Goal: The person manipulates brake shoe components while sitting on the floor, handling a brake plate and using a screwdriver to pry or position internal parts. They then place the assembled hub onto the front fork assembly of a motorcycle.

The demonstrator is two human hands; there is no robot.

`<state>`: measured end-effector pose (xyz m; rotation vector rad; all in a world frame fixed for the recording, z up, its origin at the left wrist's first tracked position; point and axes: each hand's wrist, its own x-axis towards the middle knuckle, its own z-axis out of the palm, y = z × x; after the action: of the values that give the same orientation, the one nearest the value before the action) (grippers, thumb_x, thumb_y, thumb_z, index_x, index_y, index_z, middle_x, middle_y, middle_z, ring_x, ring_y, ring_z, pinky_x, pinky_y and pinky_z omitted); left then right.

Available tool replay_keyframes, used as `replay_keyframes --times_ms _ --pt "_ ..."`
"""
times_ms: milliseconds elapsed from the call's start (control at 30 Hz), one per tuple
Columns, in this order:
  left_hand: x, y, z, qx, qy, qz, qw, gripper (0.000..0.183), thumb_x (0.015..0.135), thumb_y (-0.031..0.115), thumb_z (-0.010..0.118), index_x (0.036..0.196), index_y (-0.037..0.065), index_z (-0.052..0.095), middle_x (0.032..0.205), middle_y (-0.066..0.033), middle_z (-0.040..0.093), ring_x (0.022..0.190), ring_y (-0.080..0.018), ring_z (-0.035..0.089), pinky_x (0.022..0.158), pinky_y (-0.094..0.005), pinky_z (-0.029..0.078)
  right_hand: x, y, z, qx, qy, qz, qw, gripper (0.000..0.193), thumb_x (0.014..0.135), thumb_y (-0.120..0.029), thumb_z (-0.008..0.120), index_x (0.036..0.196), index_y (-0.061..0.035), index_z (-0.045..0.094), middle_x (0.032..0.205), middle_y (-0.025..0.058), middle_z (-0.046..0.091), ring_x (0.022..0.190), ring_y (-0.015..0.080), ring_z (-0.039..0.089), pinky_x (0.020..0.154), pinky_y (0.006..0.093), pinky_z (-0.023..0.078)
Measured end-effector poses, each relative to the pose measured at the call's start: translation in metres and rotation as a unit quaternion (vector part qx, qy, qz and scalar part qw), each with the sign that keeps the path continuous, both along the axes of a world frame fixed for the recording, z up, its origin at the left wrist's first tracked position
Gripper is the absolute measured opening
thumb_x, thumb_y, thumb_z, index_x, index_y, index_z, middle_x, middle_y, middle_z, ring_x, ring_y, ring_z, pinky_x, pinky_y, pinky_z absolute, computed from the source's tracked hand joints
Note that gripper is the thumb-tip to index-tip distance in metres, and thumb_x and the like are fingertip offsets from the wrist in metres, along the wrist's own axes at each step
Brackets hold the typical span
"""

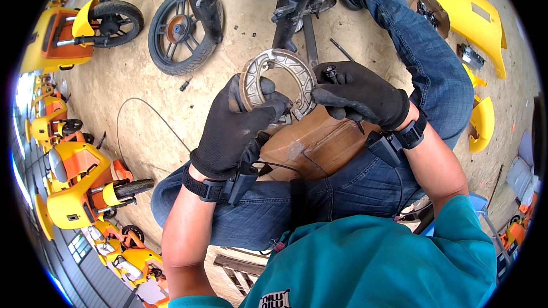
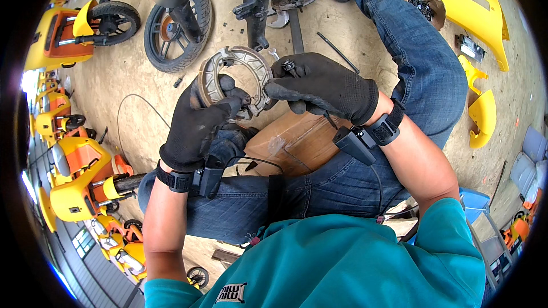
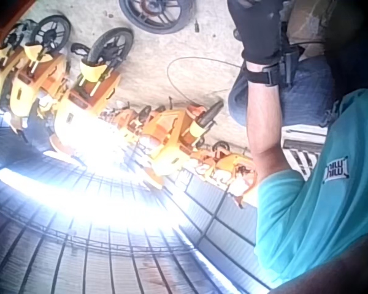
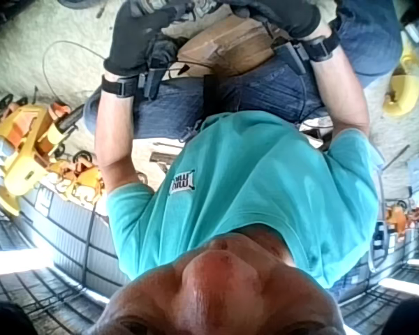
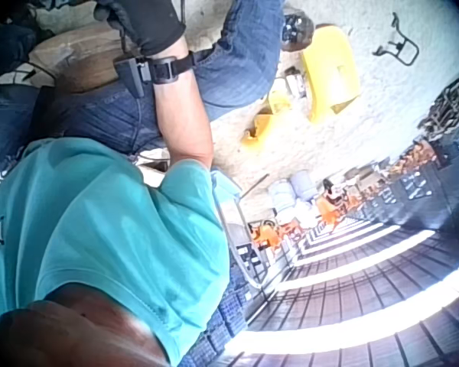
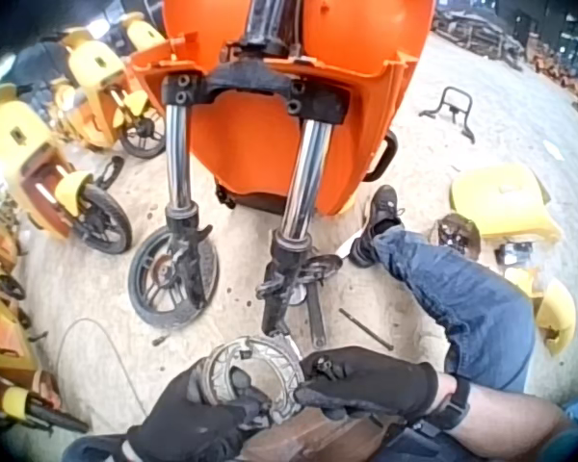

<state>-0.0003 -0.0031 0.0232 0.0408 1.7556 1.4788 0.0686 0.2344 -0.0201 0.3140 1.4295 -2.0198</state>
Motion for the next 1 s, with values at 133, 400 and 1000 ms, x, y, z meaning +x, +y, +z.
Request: replay_keyframes --times_ms 133,400,1000 --pt "0.0004 -0.0002 -0.0014 0.003 0.0 0.002 1.0 0.042 0.082 -0.005 0.059 0.124 -0.004 0.056 0.108 -0.0116 0.069 0.098 -0.0179 0.067 0.089 -0.031 0.053 0.0002 0.0012 -0.0004 -0.004 0.009 0.003 1.0 0.033 0.095 -0.036 0.066 0.103 -0.0046 0.068 0.062 -0.0022 0.055 0.048 0.0023 0.045 0.04 0.0183 0.032" --pt "0.0006 0.0008 -0.0019 0.015 -0.001 0.002 1.0 0.033 0.084 0.0 0.064 0.116 -0.002 0.056 0.103 -0.0092 0.07 0.093 -0.0146 0.067 0.083 -0.0283 0.054 0.0008 0.0019 -0.0042 -0.001 0.005 0.016 1.0 0.037 0.098 -0.028 0.063 0.123 -0.0013 0.06 0.062 -0.0026 0.055 0.048 0.0008 0.045 0.039 0.0152 0.033" --pt "0.0002 0.0032 0.0011 0.04 -0.052 -0.005 0.998 0.035 0.085 -0.002 0.068 0.116 -0.002 0.053 0.102 -0.0089 0.067 0.092 -0.015 0.066 0.082 -0.0305 0.056 0.0016 0.003 -0.0017 -0.026 -0.005 0.014 1.0 0.031 0.097 -0.034 0.064 0.1 -0.0028 0.068 0.061 -0.0032 0.054 0.046 0.0021 0.042 0.04 0.0181 0.031"
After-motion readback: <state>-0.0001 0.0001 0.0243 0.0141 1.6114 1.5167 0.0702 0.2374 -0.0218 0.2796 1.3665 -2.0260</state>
